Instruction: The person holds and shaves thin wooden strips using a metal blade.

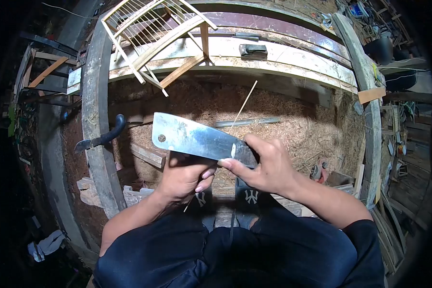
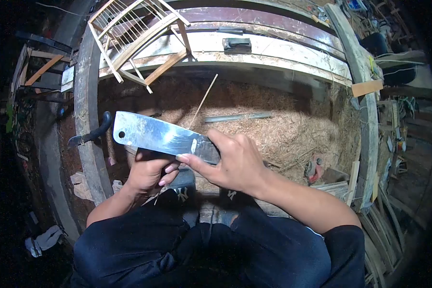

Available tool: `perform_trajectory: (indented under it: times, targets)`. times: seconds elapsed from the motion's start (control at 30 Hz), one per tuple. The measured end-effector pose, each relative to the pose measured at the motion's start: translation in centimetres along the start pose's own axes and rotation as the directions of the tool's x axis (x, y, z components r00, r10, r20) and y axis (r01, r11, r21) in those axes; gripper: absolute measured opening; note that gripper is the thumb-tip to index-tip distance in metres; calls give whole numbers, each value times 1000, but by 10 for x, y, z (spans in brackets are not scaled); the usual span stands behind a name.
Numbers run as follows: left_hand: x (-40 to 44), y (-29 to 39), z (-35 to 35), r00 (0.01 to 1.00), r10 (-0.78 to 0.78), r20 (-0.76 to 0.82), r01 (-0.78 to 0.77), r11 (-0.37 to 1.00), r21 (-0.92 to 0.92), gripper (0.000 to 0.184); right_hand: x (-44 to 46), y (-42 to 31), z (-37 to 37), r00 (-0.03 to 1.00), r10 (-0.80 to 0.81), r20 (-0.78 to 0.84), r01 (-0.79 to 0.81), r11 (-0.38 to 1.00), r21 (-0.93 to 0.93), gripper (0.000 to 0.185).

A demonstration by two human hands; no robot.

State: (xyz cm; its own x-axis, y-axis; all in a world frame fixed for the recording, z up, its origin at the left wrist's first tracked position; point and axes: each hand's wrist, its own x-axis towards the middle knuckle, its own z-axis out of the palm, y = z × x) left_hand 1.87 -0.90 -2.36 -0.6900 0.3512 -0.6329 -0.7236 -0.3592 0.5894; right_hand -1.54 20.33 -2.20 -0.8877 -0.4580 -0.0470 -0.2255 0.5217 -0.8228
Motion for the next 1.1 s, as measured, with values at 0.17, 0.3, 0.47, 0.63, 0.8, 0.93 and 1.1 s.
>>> perform_trajectory:
  times: [0.17, 0.3, 0.47, 0.63, 0.8, 0.93, 1.1]
  targets:
    - [-2, 3, 5, 999, 13, -34, -12, 999, 31, 20, 1, 0, -3, 998, -59, 36, 61, 997, -40, 51]
    - [-1, 7, 8, 996, 30, -83, -30, 1000, -3, 19, 8, 4, -4, 1000, 10, -21, -9, 999, 31, 50]
    - [2, 10, 13, 992, 38, -121, -37, 999, 4, 17, 11, 2, -4, 996, 20, -83, -14, 997, 72, 43]
    - [-3, 4, 1, 999, 35, 19, -36, 999, 28, 21, 0, 4, -3, 996, -88, 7, 88, 996, 15, 38]
    - [3, 11, 13, 996, 28, -89, -24, 998, 56, 18, 11, 11, -11, 997, 33, -74, -31, 999, 19, 39]
    - [5, 10, 2, 1000, 24, 18, -26, 993, 117, 32, 6, 17, -14, 1000, -16, 20, 16, 1000, 9, 41]
    - [4, 10, 4, 1000, 8, 21, -10, 998, 70, 37, 36, 59, -40, 855, 478, -202, -364, 830, 423, 60]
